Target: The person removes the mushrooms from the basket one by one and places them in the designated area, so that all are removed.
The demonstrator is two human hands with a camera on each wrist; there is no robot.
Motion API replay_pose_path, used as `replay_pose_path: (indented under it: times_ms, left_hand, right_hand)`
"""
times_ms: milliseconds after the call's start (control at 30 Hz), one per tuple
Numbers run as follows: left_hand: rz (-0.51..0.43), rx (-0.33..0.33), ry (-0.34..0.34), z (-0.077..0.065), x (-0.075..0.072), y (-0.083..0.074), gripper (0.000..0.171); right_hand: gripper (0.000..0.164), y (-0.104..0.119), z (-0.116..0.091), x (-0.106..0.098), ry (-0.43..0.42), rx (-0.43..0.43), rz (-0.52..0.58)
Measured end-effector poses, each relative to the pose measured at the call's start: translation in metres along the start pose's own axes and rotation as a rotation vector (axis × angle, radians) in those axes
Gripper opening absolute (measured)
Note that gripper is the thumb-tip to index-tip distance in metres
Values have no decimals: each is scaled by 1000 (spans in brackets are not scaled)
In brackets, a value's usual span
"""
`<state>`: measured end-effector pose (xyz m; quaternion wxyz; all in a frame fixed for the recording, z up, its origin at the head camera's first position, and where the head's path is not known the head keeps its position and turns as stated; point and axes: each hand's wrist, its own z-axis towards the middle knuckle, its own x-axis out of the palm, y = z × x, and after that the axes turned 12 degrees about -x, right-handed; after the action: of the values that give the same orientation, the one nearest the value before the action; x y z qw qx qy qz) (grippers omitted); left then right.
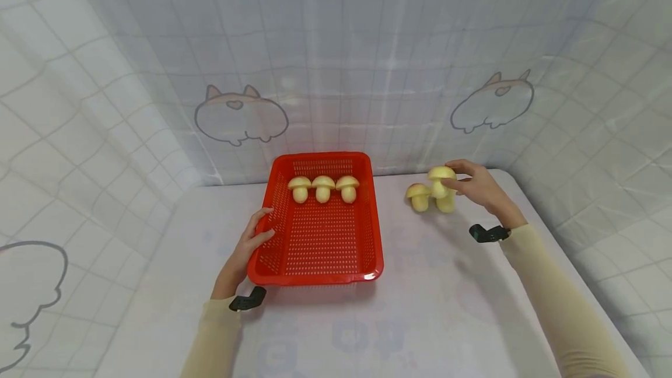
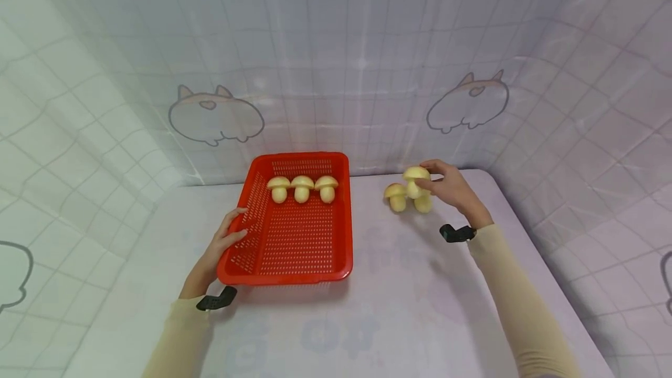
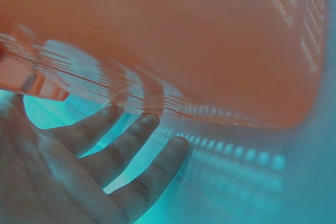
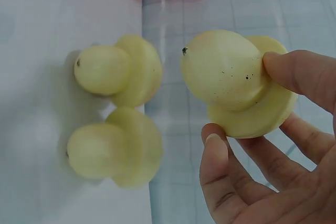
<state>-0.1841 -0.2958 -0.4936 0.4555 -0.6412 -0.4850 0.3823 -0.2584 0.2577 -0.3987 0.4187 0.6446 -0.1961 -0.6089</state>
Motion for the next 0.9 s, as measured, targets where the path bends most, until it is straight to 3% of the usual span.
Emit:
replay_pose_path:
  times_ms: [900]
  left_hand:
    - [8,-9,-4,-1,1,-1,56]
  right_hand:
    - [69,-24,-9,-23,-14,33,-6]
